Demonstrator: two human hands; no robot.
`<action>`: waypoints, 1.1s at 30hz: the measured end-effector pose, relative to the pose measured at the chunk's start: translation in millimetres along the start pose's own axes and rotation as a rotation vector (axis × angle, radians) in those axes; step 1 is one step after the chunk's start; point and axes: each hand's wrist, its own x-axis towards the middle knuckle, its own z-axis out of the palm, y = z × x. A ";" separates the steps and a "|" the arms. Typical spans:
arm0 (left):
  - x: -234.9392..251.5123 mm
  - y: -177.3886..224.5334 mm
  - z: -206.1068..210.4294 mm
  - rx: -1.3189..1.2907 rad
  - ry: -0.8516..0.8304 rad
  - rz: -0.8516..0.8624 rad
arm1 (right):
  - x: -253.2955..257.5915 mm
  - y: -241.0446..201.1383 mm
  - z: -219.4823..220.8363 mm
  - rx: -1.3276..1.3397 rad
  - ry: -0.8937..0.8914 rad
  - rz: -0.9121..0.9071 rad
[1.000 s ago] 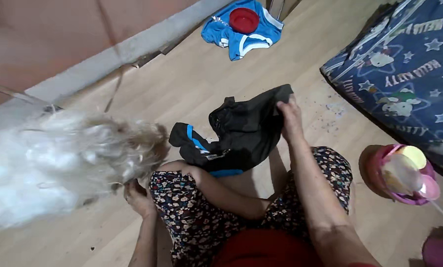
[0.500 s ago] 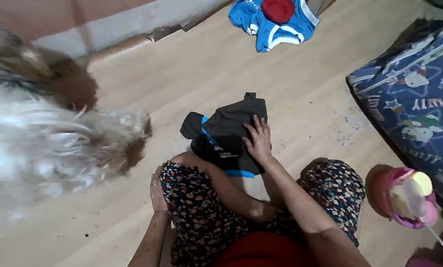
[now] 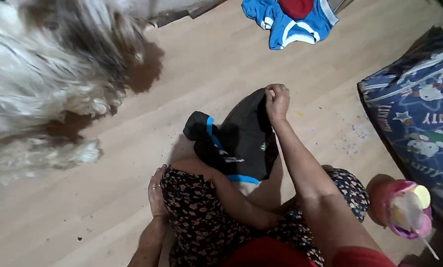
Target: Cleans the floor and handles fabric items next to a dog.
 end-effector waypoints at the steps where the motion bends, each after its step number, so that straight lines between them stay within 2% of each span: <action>1: 2.3 3.8 0.3 -0.021 -0.002 -0.056 | 3.2 3.2 2.5 -0.036 -0.006 0.001; 2: 4.3 12.2 -0.2 -0.058 0.004 -0.127 | 1.1 4.8 4.8 -0.062 -0.014 -0.011; 5: 19.7 52.0 -20.6 -0.334 -0.089 -0.499 | -39.4 3.5 18.3 -0.081 -0.011 -0.080; 6: 15.3 37.4 -15.2 -0.367 -0.045 -0.378 | -57.3 4.7 28.7 -0.095 -0.028 -0.079; 7: 6.1 1.7 10.0 -0.358 0.148 -0.039 | -72.4 6.5 40.5 -0.122 -0.067 -0.064; 8: 1.9 1.6 8.8 -0.268 0.096 -0.009 | -82.4 8.1 52.4 -0.167 -0.109 -0.042; 10: -6.3 29.5 -7.0 -0.049 -0.037 -0.050 | -89.6 13.9 73.0 -0.277 -0.120 -0.044; 11: -7.3 49.6 -15.5 -0.043 -0.094 -0.116 | -89.0 15.7 78.7 -0.304 -0.102 -0.052; 12: -3.8 61.7 -15.8 -0.065 -0.076 -0.196 | -86.7 16.9 81.9 -0.314 -0.083 -0.062; 13: -2.1 58.3 -11.6 -0.031 -0.049 -0.186 | -84.4 17.2 82.7 -0.309 -0.080 -0.061; 15: -1.0 29.2 -3.7 0.122 -0.022 -0.025 | -80.1 17.9 82.7 -0.287 -0.068 -0.071; 17: -2.6 23.4 -5.3 0.139 -0.044 0.019 | -77.0 19.9 80.7 -0.271 -0.068 -0.097; 23: -6.9 15.2 -6.8 0.264 -0.063 0.112 | -46.0 9.2 43.9 -0.217 -0.304 -0.113; 25: -6.1 18.7 -8.6 0.272 -0.069 0.111 | -35.0 3.9 29.7 -0.180 -0.290 -0.086; 27: -5.7 24.9 -12.2 0.269 -0.113 0.085 | -34.1 -2.6 23.0 -0.125 -0.198 -0.072; 33: -2.4 37.1 -18.6 0.219 -0.171 0.013 | -64.5 22.1 72.2 -0.185 -0.120 -0.148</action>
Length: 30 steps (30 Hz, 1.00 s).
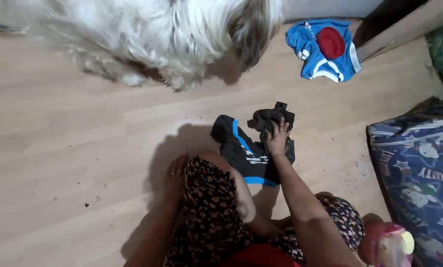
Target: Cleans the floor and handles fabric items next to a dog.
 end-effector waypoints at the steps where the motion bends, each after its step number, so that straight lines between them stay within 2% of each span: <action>1: -0.8 0.9 -0.9 0.015 -0.013 -0.003 | 3.6 -3.2 -3.6 0.023 -0.026 0.007; 4: 0.7 1.8 -3.3 0.037 -0.035 0.004 | 16.1 -23.2 -29.5 0.147 -0.066 -0.009; 9: -0.3 -0.4 -1.3 0.058 -0.013 0.042 | -0.3 -78.0 -44.2 0.270 -0.012 -0.322; 13: -0.6 -1.8 -0.1 0.079 -0.019 0.051 | -20.5 -109.2 -11.1 0.078 -0.285 -0.482; 15: 0.9 -2.9 2.1 0.079 -0.003 0.057 | -23.9 -115.1 9.9 -0.009 -0.354 -0.495; 18: -0.3 -6.1 7.2 0.081 0.041 0.081 | -13.6 -116.4 20.7 0.017 -0.279 -0.515; 23: 0.5 -1.3 0.9 0.061 0.006 0.045 | 11.4 -155.7 -7.2 0.151 -0.159 -0.338; 26: -0.8 -6.4 6.0 0.055 0.050 0.067 | 10.8 -195.4 -3.0 0.024 -0.331 -0.250; 28: 0.8 -5.9 5.4 0.038 0.062 0.064 | 8.3 -213.6 14.8 -0.133 -0.533 -0.255; 30: -0.6 -0.9 1.4 -0.010 0.020 0.012 | 4.6 -217.4 23.2 -0.207 -0.620 -0.285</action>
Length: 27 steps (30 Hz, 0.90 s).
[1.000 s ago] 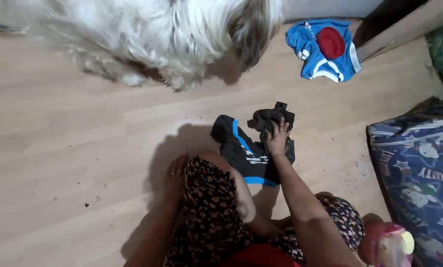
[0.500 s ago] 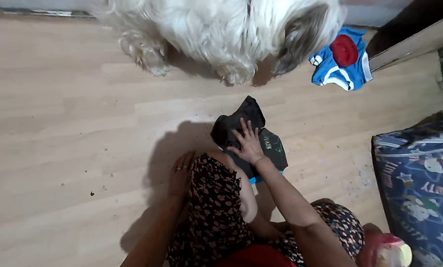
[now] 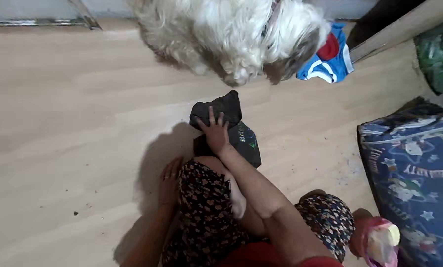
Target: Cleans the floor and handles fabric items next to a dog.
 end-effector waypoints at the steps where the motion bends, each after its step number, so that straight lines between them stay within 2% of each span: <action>1: 0.0 0.9 -0.7 -0.013 -0.001 -0.011 | -2.8 2.8 -0.4 -0.021 -0.009 -0.010; 4: 0.0 -2.7 3.3 -0.014 0.053 0.019 | -30.7 34.5 6.6 0.006 0.099 -0.027; 9: -1.0 3.5 0.3 -0.082 0.061 0.002 | -71.1 111.3 33.4 -0.047 0.295 0.063; 11: -0.4 -1.2 4.6 -0.050 0.083 0.030 | -74.4 128.7 26.3 -0.047 0.276 0.095; 14: 0.2 -9.8 12.5 -0.008 0.146 0.076 | -79.0 134.5 5.2 -0.057 0.214 0.159; 18: 0.5 -10.9 11.3 -0.005 0.125 0.070 | -94.6 140.3 -8.6 0.008 0.175 0.252; 23: 0.0 -9.0 11.1 0.003 0.096 0.039 | -93.9 154.4 -2.2 0.026 0.122 0.206; 25: 1.7 -15.5 15.3 0.025 0.115 0.058 | -83.5 162.4 -8.2 -0.004 0.182 0.171; 27: 2.7 -19.3 18.3 0.012 0.136 0.070 | -77.0 169.8 -22.3 0.001 0.262 0.233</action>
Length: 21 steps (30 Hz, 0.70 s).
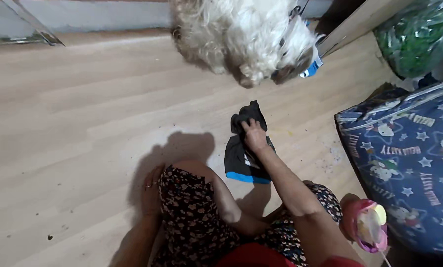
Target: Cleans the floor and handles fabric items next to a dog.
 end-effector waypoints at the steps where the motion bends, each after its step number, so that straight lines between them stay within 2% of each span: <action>1: 0.4 -0.1 -1.0 -0.002 -0.030 -0.019 | 5.2 3.5 -5.7 0.011 0.046 0.058; 3: 1.7 8.8 -10.2 -0.018 -0.148 -0.113 | 13.5 12.6 -9.7 0.040 0.091 0.170; 5: 2.5 11.1 -12.2 0.008 -0.170 -0.124 | 23.4 23.5 -2.2 0.094 0.034 0.244; 9: -1.9 3.4 -3.3 0.006 -0.032 -0.032 | 44.2 40.1 0.1 0.197 -0.091 0.301; 12: 6.5 17.5 -15.6 -0.131 -0.108 -0.167 | 49.8 46.2 -9.2 0.172 -0.053 0.285; 16: 8.8 24.0 -14.1 -0.528 0.024 -0.344 | 29.8 33.8 -1.7 0.111 0.007 0.360; 21: 2.5 1.5 2.4 -0.548 0.077 -0.285 | -0.5 35.2 8.5 0.075 -0.019 0.321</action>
